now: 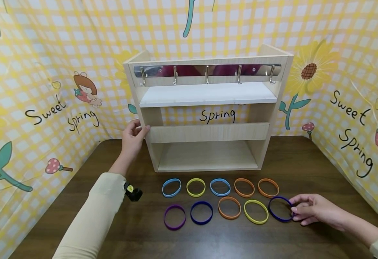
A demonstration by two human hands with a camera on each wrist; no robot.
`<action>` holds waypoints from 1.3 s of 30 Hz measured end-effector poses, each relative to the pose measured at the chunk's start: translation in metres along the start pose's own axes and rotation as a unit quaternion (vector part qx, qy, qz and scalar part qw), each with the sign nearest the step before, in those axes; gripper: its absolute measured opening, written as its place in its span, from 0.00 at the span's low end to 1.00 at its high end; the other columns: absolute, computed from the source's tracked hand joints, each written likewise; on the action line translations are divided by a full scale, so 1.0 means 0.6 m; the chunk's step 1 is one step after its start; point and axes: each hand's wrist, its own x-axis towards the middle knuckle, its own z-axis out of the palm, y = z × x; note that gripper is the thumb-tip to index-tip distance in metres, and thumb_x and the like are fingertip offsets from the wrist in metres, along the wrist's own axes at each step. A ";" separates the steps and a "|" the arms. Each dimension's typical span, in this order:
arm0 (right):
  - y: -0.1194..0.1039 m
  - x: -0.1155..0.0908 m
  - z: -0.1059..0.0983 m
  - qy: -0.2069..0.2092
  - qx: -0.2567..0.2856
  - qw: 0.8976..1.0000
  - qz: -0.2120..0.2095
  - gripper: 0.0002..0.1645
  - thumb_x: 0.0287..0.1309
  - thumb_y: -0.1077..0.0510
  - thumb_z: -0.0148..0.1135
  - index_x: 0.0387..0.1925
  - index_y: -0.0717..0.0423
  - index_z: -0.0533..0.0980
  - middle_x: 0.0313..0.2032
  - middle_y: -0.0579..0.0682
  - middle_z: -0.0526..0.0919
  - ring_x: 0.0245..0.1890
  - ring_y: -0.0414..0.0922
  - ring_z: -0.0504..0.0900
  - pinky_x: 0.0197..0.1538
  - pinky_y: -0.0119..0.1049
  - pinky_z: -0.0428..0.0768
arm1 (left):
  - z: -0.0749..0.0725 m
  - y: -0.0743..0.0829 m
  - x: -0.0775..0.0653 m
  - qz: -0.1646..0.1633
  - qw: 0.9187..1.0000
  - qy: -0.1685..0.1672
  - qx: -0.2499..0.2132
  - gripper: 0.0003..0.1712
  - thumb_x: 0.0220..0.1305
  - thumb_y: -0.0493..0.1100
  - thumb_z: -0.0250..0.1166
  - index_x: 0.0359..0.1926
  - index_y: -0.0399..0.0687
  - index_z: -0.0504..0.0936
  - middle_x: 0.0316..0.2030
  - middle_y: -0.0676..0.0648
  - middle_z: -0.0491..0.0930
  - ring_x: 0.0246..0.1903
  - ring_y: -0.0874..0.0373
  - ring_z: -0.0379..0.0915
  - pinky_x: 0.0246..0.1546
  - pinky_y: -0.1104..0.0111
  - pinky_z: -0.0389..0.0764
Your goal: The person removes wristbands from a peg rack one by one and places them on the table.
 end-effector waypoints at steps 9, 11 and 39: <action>-0.003 0.001 -0.001 0.010 -0.033 0.999 0.015 0.25 0.67 0.61 0.57 0.54 0.80 0.64 0.39 0.56 0.83 0.39 0.53 0.84 0.36 0.43 0.83 | -0.001 -0.020 0.010 0.008 1.000 -0.004 -0.004 0.22 0.64 0.33 0.63 0.55 0.24 0.71 0.51 0.30 0.74 0.40 0.63 0.78 0.38 0.72 0.78; -0.005 0.002 -0.001 0.013 -0.037 0.999 0.020 0.26 0.67 0.61 0.57 0.54 0.80 0.64 0.39 0.56 0.83 0.38 0.53 0.84 0.36 0.43 0.83 | -0.003 -0.031 0.015 0.005 1.000 -0.001 -0.005 0.21 0.64 0.34 0.63 0.56 0.26 0.72 0.52 0.29 0.73 0.40 0.62 0.78 0.38 0.72 0.78; -0.031 0.024 -0.008 0.037 -0.065 0.997 -0.014 0.29 0.66 0.62 0.58 0.57 0.82 0.61 0.40 0.59 0.83 0.39 0.53 0.84 0.38 0.46 0.83 | -0.036 -0.043 -0.001 -0.009 1.000 0.008 0.004 0.24 0.64 0.34 0.64 0.59 0.28 0.73 0.44 0.52 0.80 0.43 0.64 0.78 0.42 0.75 0.77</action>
